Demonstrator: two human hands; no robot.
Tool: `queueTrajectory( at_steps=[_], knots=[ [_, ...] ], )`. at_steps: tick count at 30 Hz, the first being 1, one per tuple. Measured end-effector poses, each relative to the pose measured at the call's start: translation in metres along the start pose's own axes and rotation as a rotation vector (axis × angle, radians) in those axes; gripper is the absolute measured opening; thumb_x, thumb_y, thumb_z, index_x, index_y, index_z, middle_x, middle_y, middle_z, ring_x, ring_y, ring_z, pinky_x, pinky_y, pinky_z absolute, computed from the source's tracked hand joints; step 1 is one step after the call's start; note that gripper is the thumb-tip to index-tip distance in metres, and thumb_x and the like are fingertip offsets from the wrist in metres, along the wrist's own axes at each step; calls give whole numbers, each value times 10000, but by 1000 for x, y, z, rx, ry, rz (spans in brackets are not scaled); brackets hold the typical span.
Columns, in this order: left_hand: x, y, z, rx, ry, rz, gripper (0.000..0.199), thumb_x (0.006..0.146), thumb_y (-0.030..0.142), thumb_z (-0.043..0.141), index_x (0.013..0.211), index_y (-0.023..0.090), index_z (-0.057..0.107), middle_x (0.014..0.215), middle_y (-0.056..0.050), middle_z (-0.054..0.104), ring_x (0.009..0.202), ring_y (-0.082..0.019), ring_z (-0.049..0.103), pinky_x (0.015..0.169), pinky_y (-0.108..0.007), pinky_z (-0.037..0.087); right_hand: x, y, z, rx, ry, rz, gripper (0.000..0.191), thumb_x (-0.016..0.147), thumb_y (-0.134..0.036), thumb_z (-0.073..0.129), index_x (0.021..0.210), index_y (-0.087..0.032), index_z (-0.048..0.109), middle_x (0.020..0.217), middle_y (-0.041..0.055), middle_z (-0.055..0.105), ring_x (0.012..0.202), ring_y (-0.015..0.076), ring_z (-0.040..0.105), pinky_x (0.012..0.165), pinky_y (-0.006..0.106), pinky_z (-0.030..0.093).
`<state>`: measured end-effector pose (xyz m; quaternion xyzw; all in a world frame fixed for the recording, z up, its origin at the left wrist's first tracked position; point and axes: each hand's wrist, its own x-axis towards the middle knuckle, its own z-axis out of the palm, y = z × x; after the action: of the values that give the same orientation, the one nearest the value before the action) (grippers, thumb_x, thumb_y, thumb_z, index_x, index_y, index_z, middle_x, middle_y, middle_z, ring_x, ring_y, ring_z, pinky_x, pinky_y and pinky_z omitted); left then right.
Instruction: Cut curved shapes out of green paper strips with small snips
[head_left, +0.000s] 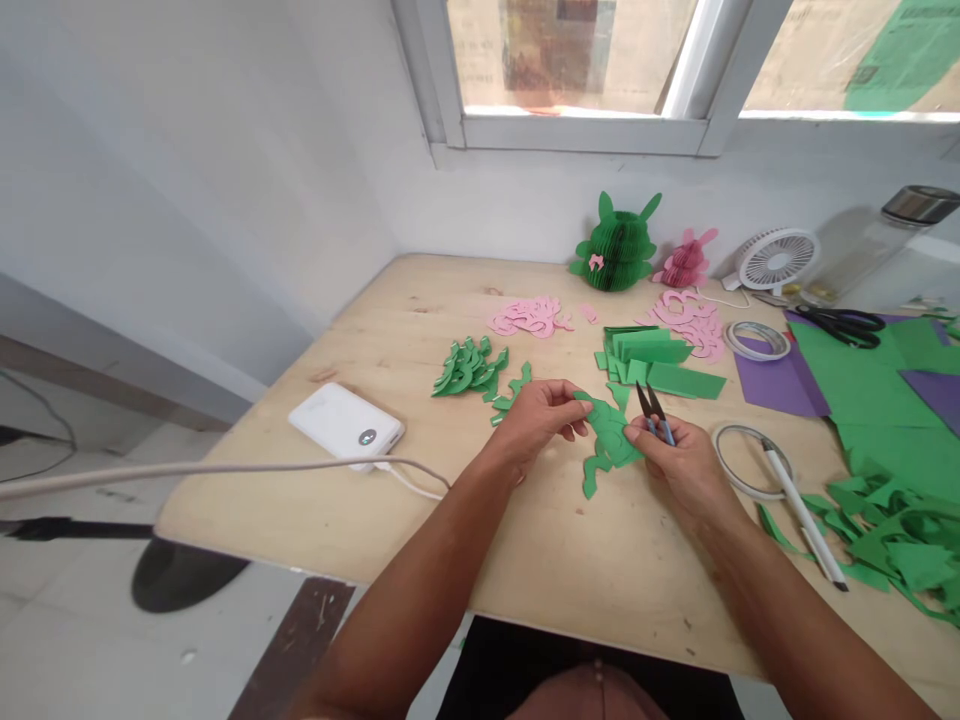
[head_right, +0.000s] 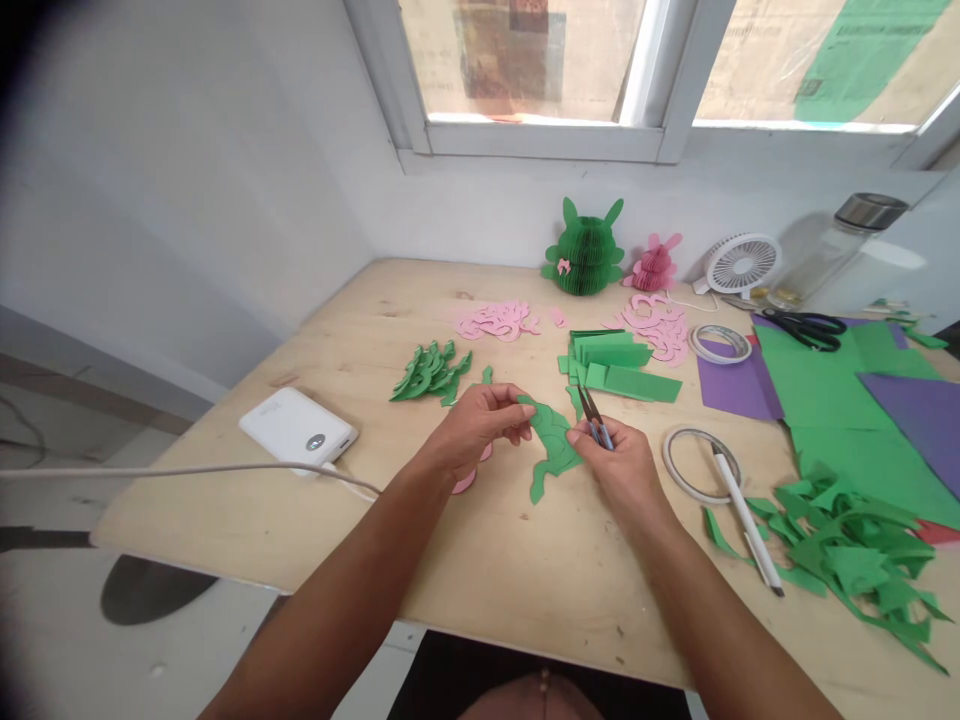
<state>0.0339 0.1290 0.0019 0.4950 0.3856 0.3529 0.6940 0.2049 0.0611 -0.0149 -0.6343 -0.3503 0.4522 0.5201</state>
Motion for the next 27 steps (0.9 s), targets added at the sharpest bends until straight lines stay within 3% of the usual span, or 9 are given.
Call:
queueTrajectory(
  at_steps=[15, 21, 27],
  knots=[
    [0, 2, 1, -86, 31, 21, 220, 670, 327, 754, 665, 142, 636, 593, -25, 647, 563, -106, 574, 597, -244, 437, -2, -3, 0, 35, 18, 18, 457, 528, -522, 842, 682, -155, 617, 503, -69, 363, 452, 63, 234, 432, 244, 128],
    [0, 2, 1, -157, 17, -23, 232, 687, 328, 768, 733, 123, 669, 572, -37, 650, 552, -113, 597, 528, -220, 412, -3, -6, 0, 30, 40, 18, 457, 519, -514, 849, 689, -153, 625, 496, -74, 347, 457, 64, 223, 444, 253, 122],
    [0, 3, 1, -309, -29, -91, 244, 687, 285, 795, 831, 113, 698, 725, -64, 698, 642, -142, 673, 560, -218, 473, -2, -4, 0, 33, 48, 6, 468, 520, -532, 840, 707, -163, 622, 481, -83, 338, 444, 69, 216, 444, 258, 123]
  ],
)
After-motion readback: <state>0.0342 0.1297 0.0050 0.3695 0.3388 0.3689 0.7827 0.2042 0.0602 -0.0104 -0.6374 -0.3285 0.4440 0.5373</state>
